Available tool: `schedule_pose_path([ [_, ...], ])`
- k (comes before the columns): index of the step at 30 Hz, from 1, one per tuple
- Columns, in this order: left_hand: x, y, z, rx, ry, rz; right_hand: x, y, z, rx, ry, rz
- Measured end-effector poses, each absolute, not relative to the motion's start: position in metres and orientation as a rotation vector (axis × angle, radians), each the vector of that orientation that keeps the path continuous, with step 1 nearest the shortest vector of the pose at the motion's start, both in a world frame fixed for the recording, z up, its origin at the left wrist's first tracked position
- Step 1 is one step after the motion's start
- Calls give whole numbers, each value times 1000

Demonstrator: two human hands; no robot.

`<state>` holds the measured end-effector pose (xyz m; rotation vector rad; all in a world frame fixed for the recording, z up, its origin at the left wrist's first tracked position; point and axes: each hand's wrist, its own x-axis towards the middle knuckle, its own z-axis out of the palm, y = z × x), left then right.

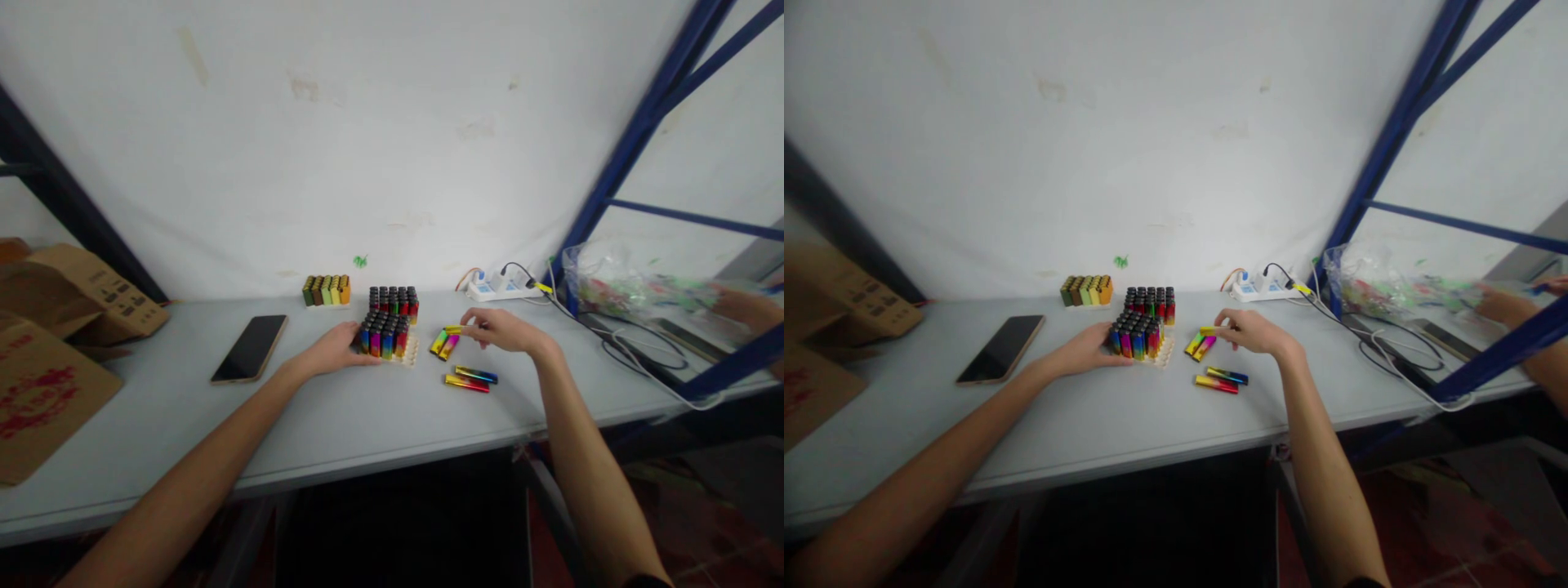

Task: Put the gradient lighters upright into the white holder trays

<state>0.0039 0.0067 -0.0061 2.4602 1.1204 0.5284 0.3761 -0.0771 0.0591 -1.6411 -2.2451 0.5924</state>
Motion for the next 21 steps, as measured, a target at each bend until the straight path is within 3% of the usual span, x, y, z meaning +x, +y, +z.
schedule_pose_path([
  [4,4,6,-6,2471,1115,525,362,-72,58,-1447,-2100,466],
  [13,4,6,-7,2517,1159,483,336,-69,52,-1268,-1909,678],
  [21,4,7,-9,2481,1130,525,307,-81,57,-958,-1787,1063],
])
